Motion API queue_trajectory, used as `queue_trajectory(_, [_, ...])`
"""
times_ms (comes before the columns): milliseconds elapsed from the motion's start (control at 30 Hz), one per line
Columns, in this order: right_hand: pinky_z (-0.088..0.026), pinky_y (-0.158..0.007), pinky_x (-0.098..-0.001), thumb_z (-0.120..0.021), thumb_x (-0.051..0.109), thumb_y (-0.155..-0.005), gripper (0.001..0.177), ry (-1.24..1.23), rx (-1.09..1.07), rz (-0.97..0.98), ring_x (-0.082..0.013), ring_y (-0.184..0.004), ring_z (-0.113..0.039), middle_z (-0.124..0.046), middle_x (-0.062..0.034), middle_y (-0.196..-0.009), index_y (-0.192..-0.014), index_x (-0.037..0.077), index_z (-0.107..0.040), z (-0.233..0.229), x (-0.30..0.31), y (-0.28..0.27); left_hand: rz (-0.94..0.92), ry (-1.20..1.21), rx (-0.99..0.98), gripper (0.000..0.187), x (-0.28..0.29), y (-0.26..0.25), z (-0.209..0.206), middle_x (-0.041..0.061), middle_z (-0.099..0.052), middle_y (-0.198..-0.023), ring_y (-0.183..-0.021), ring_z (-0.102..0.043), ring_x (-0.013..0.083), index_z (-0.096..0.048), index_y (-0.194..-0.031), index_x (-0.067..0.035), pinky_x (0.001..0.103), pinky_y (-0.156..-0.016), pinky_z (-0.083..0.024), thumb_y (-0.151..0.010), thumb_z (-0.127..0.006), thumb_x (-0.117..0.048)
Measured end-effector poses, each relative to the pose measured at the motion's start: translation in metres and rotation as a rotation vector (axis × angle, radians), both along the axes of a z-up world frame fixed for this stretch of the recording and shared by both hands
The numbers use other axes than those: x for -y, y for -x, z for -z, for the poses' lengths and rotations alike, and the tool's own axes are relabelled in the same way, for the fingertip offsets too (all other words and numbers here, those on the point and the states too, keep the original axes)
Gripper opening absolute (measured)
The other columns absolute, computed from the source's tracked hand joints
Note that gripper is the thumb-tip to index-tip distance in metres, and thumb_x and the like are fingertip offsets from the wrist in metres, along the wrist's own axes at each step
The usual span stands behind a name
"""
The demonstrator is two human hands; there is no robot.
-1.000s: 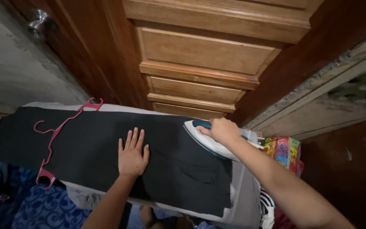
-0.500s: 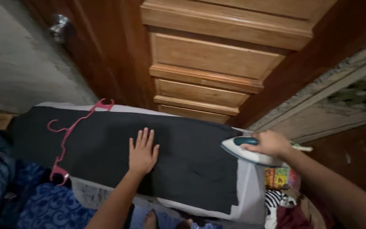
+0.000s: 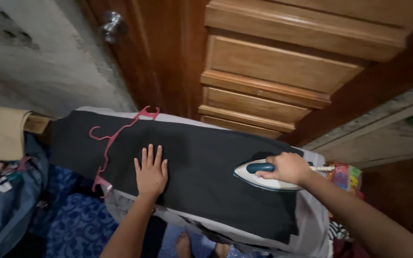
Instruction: The person irons a black garment on an ironing board. They first pick up a hanger from a pile of clothes, place the garment on the board, and then use an iron to smooth the fabric. The person moves the iron back and forth across the garment to remove wrinkles.
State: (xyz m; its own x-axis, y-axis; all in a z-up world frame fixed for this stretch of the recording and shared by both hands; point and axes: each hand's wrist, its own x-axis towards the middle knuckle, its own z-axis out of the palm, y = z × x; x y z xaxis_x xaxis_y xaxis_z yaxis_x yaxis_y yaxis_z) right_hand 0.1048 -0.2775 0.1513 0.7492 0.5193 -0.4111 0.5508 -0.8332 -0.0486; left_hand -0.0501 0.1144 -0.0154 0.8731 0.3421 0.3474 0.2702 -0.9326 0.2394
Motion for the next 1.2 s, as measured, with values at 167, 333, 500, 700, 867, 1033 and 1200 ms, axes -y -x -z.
queue_trajectory(167, [-0.059,-0.076,-0.0459,-0.062,0.078,-0.074,0.067,-0.045,0.003,-0.017,-0.0359,-0.079,-0.074,-0.076,-0.0165,-0.081,-0.100,0.019,-0.078,0.006,-0.038,0.003,-0.035,0.001,0.000,0.058,-0.006,0.004,-0.005,0.016,-0.041,-0.161,-0.149,-0.035,0.0360,-0.046,-0.154,-0.017,0.060,-0.119,-0.024,-0.101,-0.046,-0.038])
queue_trajectory(333, [-0.060,-0.072,-0.0452,-0.060,0.078,-0.078,0.067,-0.117,0.042,-0.036,-0.0343,-0.074,-0.075,-0.075,-0.0162,-0.073,-0.093,0.016,-0.079,0.009,-0.087,0.012,-0.062,0.030,0.002,0.059,-0.005,0.002,-0.003,0.016,-0.040,-0.161,-0.150,-0.034,0.0352,-0.045,-0.155,-0.014,0.059,-0.120,-0.024,-0.101,-0.046,-0.039])
queue_trajectory(500, [-0.060,-0.070,-0.0463,-0.060,0.077,-0.079,0.066,-0.125,0.040,-0.042,-0.0354,-0.071,-0.074,-0.074,-0.0162,-0.072,-0.097,0.016,-0.078,0.009,-0.122,0.015,-0.073,0.045,-0.046,0.061,-0.006,0.001,-0.004,0.015,-0.038,-0.162,-0.151,-0.031,0.0340,-0.043,-0.155,-0.014,0.057,-0.121,-0.022,-0.100,-0.045,-0.040])
queue_trajectory(700, [-0.061,-0.072,-0.0460,-0.058,0.078,-0.079,0.067,-0.115,0.020,-0.020,-0.0343,-0.074,-0.075,-0.075,-0.0150,-0.075,-0.098,0.018,-0.079,0.014,-0.119,0.013,-0.073,0.060,-0.091,0.066,-0.005,0.001,-0.011,0.016,-0.035,-0.163,-0.152,-0.028,0.0335,-0.039,-0.156,-0.010,0.056,-0.121,-0.019,-0.100,-0.042,-0.045])
queue_trajectory(867, [-0.061,-0.076,-0.0451,-0.058,0.080,-0.078,0.068,-0.006,-0.037,0.028,-0.0326,-0.078,-0.076,-0.077,-0.0144,-0.080,-0.103,0.019,-0.078,0.010,-0.077,0.003,-0.067,0.056,-0.090,0.066,-0.006,0.001,-0.015,0.016,-0.035,-0.163,-0.152,-0.028,0.0339,-0.039,-0.155,-0.008,0.056,-0.121,-0.019,-0.099,-0.043,-0.044])
queue_trajectory(1033, [-0.060,-0.080,-0.0440,-0.057,0.079,-0.078,0.067,0.008,0.010,0.063,-0.0347,-0.083,-0.075,-0.077,-0.0157,-0.085,-0.104,0.020,-0.078,0.005,-0.049,0.001,-0.065,0.049,-0.081,0.066,-0.005,0.002,-0.012,0.016,-0.035,-0.163,-0.151,-0.029,0.0341,-0.039,-0.155,-0.009,0.056,-0.121,-0.020,-0.099,-0.043,-0.044])
queue_trajectory(1200, [-0.059,-0.082,-0.0445,-0.058,0.080,-0.075,0.071,0.007,0.003,0.169,-0.0346,-0.086,-0.075,-0.077,-0.0161,-0.088,-0.106,0.019,-0.078,0.013,-0.037,-0.003,-0.065,0.011,-0.066,0.066,-0.008,0.002,-0.002,0.016,-0.036,-0.162,-0.151,-0.030,0.0346,-0.039,-0.155,-0.009,0.056,-0.121,-0.021,-0.100,-0.043,-0.045])
